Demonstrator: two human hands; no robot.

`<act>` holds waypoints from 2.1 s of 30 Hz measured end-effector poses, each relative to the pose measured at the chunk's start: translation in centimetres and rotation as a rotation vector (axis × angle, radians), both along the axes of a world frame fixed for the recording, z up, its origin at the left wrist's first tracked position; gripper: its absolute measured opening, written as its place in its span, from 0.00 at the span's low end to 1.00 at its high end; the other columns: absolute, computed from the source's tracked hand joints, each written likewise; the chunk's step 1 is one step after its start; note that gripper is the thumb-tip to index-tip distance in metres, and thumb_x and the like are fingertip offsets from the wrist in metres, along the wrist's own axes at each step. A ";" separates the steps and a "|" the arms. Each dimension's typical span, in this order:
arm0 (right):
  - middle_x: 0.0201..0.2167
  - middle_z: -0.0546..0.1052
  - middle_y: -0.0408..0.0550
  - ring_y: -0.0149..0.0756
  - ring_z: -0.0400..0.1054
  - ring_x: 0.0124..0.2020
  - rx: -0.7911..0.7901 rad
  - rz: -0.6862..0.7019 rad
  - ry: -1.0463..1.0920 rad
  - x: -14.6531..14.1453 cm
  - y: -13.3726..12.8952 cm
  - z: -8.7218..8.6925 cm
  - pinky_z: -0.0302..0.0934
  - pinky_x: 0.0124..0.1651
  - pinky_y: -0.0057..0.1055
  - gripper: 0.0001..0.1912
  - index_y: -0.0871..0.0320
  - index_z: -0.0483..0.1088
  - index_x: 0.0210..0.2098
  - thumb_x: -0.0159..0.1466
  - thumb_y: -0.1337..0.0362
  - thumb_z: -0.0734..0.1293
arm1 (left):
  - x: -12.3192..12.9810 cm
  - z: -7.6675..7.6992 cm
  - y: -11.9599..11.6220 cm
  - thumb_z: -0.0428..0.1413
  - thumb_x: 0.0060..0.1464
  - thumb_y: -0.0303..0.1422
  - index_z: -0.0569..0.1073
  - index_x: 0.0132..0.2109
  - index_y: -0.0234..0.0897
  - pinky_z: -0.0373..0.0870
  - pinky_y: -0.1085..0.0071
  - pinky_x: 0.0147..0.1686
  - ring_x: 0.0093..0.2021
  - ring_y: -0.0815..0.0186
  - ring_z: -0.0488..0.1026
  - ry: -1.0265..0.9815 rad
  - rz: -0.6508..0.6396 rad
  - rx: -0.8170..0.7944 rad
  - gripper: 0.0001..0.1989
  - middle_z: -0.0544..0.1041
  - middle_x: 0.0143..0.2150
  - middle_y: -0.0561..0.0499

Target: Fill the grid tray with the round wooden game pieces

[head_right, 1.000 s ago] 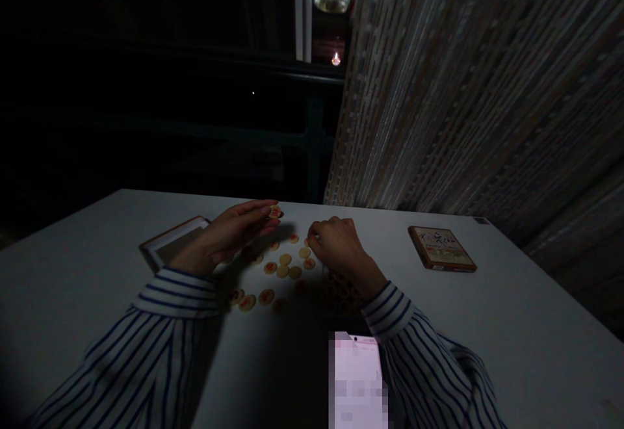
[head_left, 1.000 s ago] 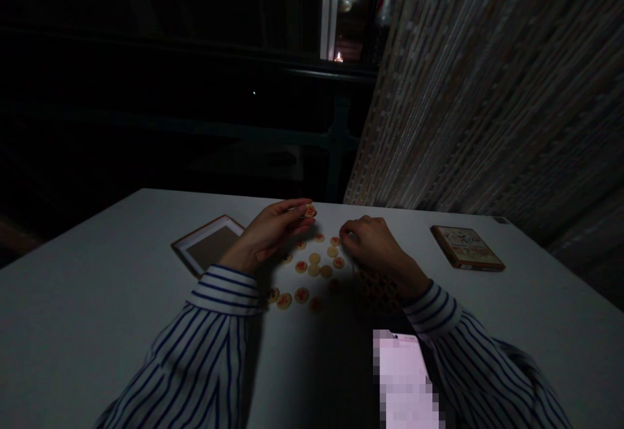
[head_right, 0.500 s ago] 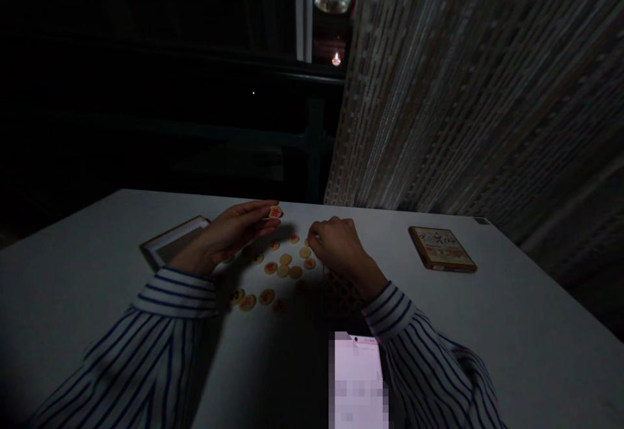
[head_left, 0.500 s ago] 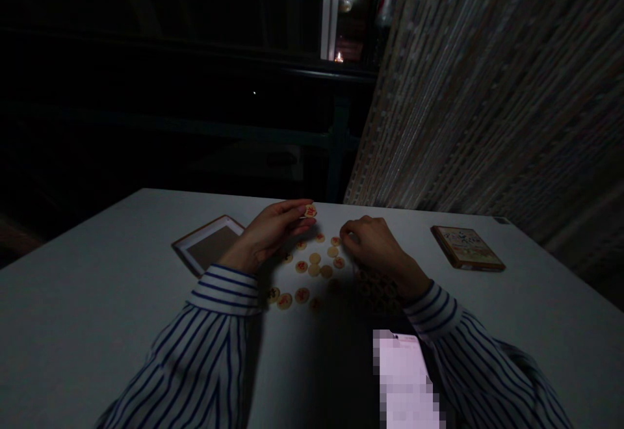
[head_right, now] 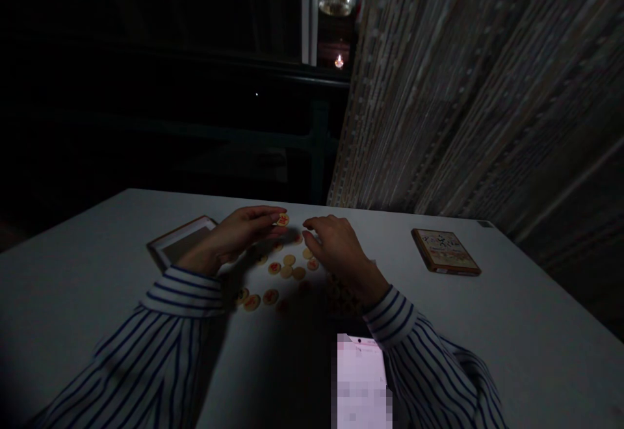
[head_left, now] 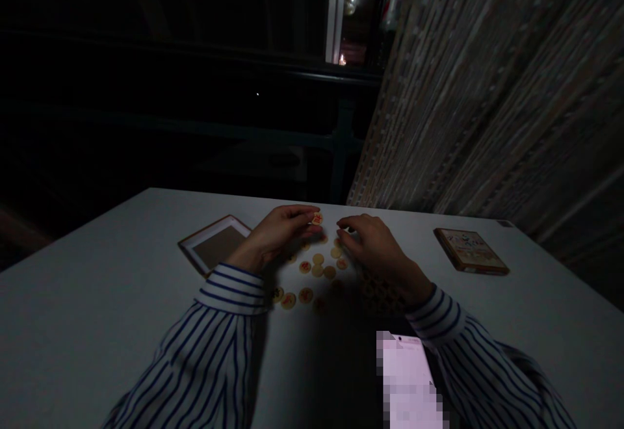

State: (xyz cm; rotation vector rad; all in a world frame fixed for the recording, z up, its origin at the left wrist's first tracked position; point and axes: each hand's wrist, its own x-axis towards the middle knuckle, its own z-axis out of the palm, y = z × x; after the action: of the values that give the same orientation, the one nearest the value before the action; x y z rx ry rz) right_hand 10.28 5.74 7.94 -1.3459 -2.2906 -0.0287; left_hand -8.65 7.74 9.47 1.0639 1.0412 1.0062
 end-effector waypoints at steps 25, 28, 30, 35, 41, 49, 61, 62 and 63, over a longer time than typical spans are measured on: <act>0.37 0.73 0.49 0.34 0.65 0.38 0.062 0.268 0.083 -4.5 0.5 2.0 0.57 0.42 0.31 0.13 0.60 0.68 0.43 0.60 0.63 0.61 | -3.0 1.4 -0.3 0.58 0.42 0.31 0.73 0.34 0.31 0.67 0.69 0.40 0.34 0.68 0.72 0.310 -0.123 0.243 0.10 0.76 0.32 0.49; 0.36 0.73 0.48 0.33 0.65 0.36 0.032 0.276 0.092 -4.5 0.8 1.9 0.56 0.41 0.29 0.12 0.60 0.69 0.41 0.59 0.64 0.62 | -3.6 1.5 -0.3 0.56 0.44 0.32 0.73 0.36 0.32 0.67 0.69 0.39 0.35 0.67 0.72 0.402 -0.149 0.281 0.10 0.76 0.34 0.48; 0.36 0.74 0.47 0.31 0.65 0.35 -0.022 0.258 0.082 -4.2 1.1 1.7 0.56 0.39 0.28 0.12 0.60 0.68 0.41 0.59 0.64 0.61 | -4.2 1.6 -0.3 0.55 0.45 0.33 0.73 0.37 0.32 0.66 0.69 0.39 0.36 0.67 0.72 0.493 -0.106 0.310 0.12 0.76 0.35 0.48; 0.33 0.75 0.47 0.31 0.67 0.32 -0.172 0.125 -0.052 -3.5 2.5 0.3 0.54 0.34 0.25 0.14 0.59 0.68 0.42 0.59 0.61 0.61 | -5.9 1.9 0.0 0.51 0.48 0.37 0.73 0.38 0.32 0.66 0.70 0.37 0.36 0.64 0.72 0.804 -0.002 0.379 0.14 0.76 0.34 0.48; 0.34 0.75 0.49 0.35 0.67 0.33 -0.243 0.096 -0.279 -3.2 3.6 -1.1 0.53 0.32 0.27 0.16 0.57 0.70 0.40 0.60 0.56 0.58 | -7.0 1.6 0.4 0.48 0.49 0.41 0.73 0.39 0.35 0.66 0.71 0.37 0.39 0.62 0.72 1.079 -0.012 0.465 0.17 0.77 0.39 0.47; 0.40 0.74 0.51 0.38 0.67 0.38 -0.267 0.134 -0.428 -3.0 4.5 -2.2 0.54 0.36 0.29 0.19 0.55 0.71 0.43 0.59 0.54 0.58 | -7.7 1.3 0.4 0.48 0.50 0.42 0.69 0.48 0.35 0.65 0.71 0.42 0.44 0.61 0.71 1.211 -0.070 0.409 0.22 0.74 0.46 0.45; 0.39 0.74 0.48 0.36 0.67 0.37 -0.319 0.171 -0.366 -2.6 4.6 -2.3 0.54 0.34 0.28 0.16 0.53 0.71 0.43 0.58 0.56 0.60 | -6.0 1.5 -0.3 0.47 0.50 0.41 0.69 0.49 0.34 0.65 0.70 0.41 0.44 0.59 0.71 1.242 -0.116 0.406 0.22 0.74 0.47 0.43; 0.39 0.74 0.48 0.36 0.67 0.37 -0.322 0.158 -0.349 -2.5 4.5 -2.1 0.54 0.35 0.27 0.16 0.54 0.70 0.43 0.58 0.57 0.60 | -5.8 1.4 -0.3 0.47 0.50 0.41 0.69 0.49 0.34 0.64 0.70 0.41 0.44 0.59 0.71 1.252 -0.118 0.412 0.22 0.74 0.46 0.43; 0.39 0.75 0.48 0.35 0.67 0.37 -0.322 0.142 -0.335 -2.3 4.5 -2.0 0.54 0.35 0.27 0.16 0.54 0.70 0.43 0.58 0.58 0.60 | -5.6 1.3 -0.3 0.47 0.51 0.41 0.69 0.49 0.34 0.64 0.70 0.40 0.44 0.59 0.71 1.263 -0.122 0.419 0.21 0.74 0.46 0.43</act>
State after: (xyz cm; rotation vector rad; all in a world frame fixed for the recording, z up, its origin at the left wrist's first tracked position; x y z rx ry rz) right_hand 7.95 10.20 5.98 -1.4150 -2.7617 0.1821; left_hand -14.22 7.48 10.77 2.1930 1.7418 0.3592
